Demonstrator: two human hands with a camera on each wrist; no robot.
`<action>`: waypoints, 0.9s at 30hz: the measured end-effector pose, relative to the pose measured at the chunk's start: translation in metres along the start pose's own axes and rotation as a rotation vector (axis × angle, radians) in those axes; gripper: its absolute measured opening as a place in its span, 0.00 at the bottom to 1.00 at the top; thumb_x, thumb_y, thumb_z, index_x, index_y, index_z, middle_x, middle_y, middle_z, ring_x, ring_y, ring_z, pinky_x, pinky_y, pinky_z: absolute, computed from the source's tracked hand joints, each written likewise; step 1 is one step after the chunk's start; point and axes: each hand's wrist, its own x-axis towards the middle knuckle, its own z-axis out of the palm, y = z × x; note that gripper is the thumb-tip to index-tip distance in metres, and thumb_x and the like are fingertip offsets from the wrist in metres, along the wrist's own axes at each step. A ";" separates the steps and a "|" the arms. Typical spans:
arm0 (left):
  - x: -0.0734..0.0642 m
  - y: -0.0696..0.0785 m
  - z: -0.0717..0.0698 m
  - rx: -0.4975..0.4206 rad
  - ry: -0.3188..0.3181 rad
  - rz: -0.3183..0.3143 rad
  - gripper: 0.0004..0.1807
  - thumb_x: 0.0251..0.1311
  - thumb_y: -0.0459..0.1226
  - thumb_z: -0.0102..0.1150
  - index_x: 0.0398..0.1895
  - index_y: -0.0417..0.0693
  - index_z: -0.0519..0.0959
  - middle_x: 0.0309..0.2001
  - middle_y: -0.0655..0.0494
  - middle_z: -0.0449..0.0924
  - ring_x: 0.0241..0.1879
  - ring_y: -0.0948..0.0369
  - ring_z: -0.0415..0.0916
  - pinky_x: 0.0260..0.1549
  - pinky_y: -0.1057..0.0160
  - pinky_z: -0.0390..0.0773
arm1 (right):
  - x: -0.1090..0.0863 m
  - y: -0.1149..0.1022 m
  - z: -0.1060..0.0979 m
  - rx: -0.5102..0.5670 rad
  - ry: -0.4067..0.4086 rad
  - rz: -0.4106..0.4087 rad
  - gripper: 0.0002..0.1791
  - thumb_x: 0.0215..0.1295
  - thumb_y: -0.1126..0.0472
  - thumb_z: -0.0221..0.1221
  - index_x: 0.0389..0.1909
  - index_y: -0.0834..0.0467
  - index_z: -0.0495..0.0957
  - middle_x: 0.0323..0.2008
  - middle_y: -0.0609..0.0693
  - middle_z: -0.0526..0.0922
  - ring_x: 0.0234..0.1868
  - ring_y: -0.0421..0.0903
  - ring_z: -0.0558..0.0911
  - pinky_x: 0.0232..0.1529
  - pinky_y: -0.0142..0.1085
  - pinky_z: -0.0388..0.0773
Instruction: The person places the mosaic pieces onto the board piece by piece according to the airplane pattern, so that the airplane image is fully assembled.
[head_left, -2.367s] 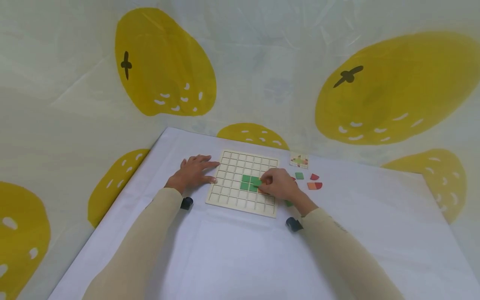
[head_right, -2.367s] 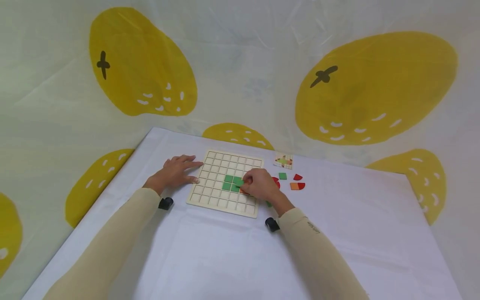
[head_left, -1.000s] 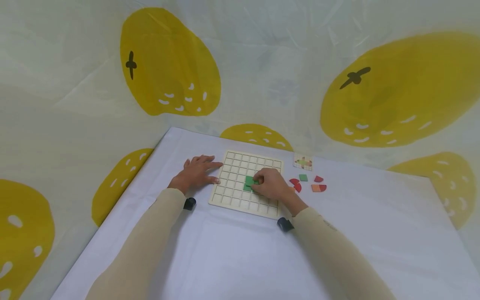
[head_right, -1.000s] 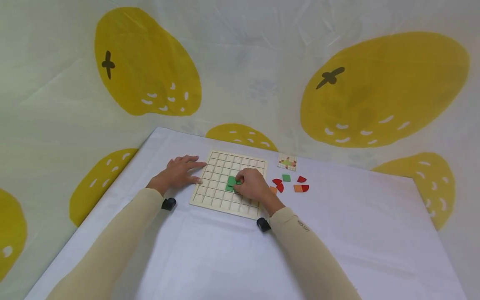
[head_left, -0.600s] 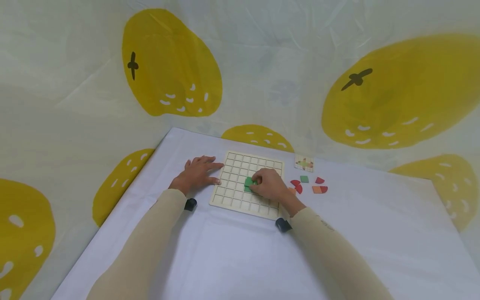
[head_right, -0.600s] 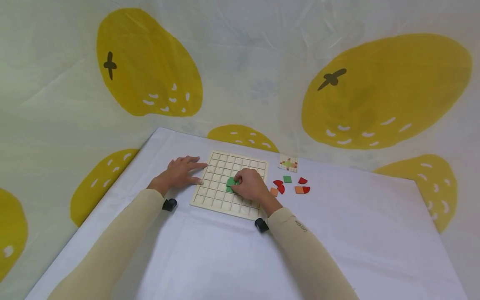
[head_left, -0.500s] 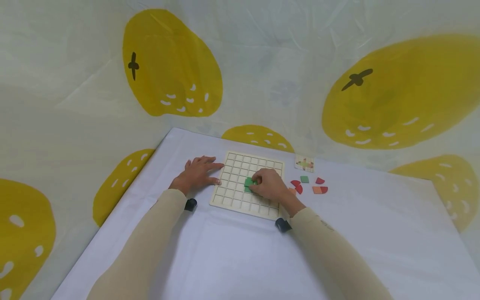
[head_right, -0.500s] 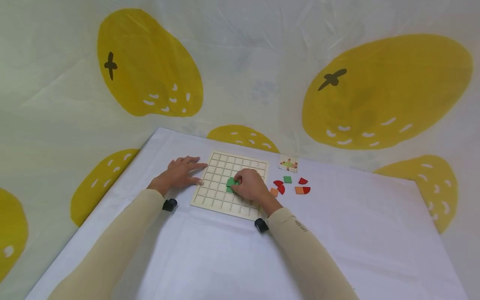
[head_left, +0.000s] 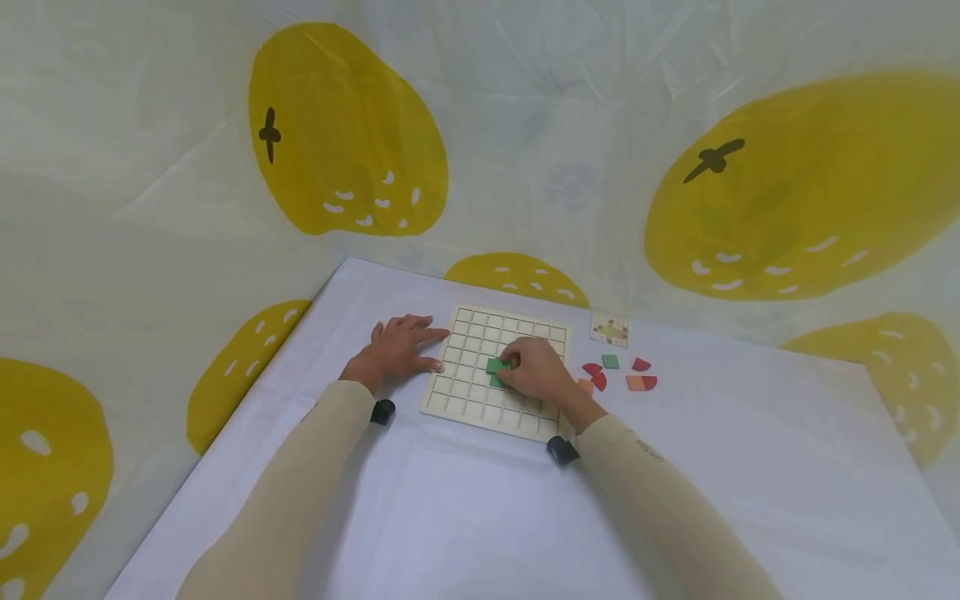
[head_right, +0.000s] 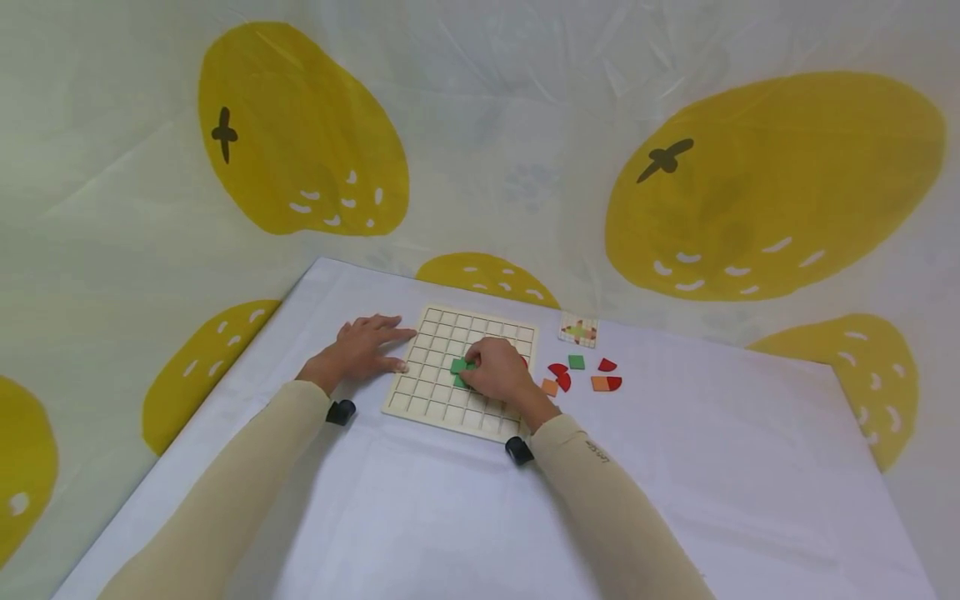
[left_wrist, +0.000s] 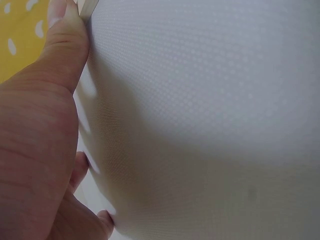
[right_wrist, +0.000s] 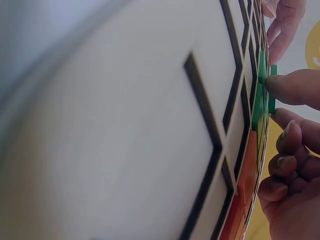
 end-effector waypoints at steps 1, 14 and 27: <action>0.000 0.000 0.000 0.004 0.001 0.000 0.42 0.62 0.64 0.64 0.79 0.78 0.63 0.85 0.58 0.52 0.83 0.43 0.47 0.79 0.28 0.41 | 0.000 0.000 0.000 -0.002 0.003 -0.004 0.13 0.64 0.55 0.69 0.46 0.58 0.89 0.29 0.50 0.77 0.36 0.46 0.75 0.37 0.36 0.70; 0.001 -0.001 0.002 0.018 0.000 0.002 0.42 0.62 0.65 0.63 0.79 0.78 0.63 0.85 0.59 0.52 0.84 0.43 0.46 0.79 0.28 0.42 | 0.004 -0.007 0.002 -0.034 0.011 0.019 0.14 0.64 0.54 0.70 0.46 0.58 0.89 0.32 0.50 0.79 0.36 0.46 0.75 0.36 0.35 0.70; 0.001 -0.002 0.002 0.015 0.010 0.015 0.42 0.61 0.66 0.63 0.79 0.78 0.63 0.85 0.59 0.52 0.83 0.43 0.48 0.79 0.28 0.41 | 0.009 -0.008 0.007 -0.006 0.028 0.030 0.15 0.64 0.53 0.71 0.47 0.58 0.89 0.35 0.50 0.82 0.40 0.48 0.76 0.41 0.37 0.74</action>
